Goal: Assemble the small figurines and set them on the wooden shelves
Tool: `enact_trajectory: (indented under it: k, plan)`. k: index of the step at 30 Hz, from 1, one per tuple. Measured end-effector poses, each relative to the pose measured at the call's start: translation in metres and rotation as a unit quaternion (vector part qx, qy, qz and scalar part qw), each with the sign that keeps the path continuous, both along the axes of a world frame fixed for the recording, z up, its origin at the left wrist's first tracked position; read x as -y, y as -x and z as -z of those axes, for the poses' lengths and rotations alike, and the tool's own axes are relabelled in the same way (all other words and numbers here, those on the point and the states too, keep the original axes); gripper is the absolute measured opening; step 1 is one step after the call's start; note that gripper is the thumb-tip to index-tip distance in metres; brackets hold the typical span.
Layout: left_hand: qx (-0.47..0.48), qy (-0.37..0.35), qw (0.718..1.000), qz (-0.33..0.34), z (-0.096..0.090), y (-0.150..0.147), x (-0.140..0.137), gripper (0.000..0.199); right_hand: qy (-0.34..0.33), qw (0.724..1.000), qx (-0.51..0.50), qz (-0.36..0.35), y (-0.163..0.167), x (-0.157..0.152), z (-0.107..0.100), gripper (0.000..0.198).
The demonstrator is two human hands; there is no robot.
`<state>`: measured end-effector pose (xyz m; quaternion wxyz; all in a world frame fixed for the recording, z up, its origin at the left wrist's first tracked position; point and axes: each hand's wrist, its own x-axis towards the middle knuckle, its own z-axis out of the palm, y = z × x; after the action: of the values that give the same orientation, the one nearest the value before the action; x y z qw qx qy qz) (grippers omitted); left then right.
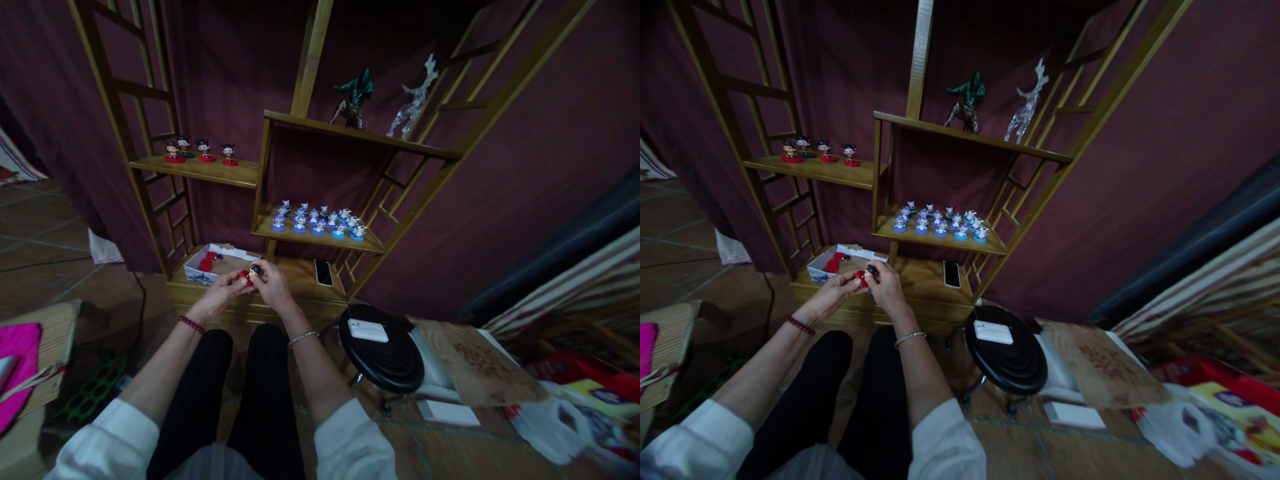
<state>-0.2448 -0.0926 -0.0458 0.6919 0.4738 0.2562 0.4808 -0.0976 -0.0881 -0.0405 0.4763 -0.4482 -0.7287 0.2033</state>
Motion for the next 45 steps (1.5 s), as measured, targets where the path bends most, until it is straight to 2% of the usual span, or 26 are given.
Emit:
enact_trajectory:
  k: [16,28,36,45]
  plan:
    - [0.01,0.036,0.999,0.005,0.006,0.004,0.001,0.02,-0.006,0.998,0.018,-0.055,0.0,0.01,-0.012,0.024]
    - [0.021,0.018,0.999,-0.046,0.006,-0.002,0.003,0.029,0.028,0.999,-0.029,-0.004,0.007,-0.006,0.007,0.024]
    - [0.021,0.014,0.996,-0.081,-0.001,0.003,0.007,0.039,0.046,0.998,-0.03,0.013,0.018,-0.007,0.004,0.024]
    - [0.066,0.057,0.993,-0.077,0.008,0.013,0.008,0.026,0.058,0.998,-0.005,-0.005,0.021,-0.006,0.0,0.027]
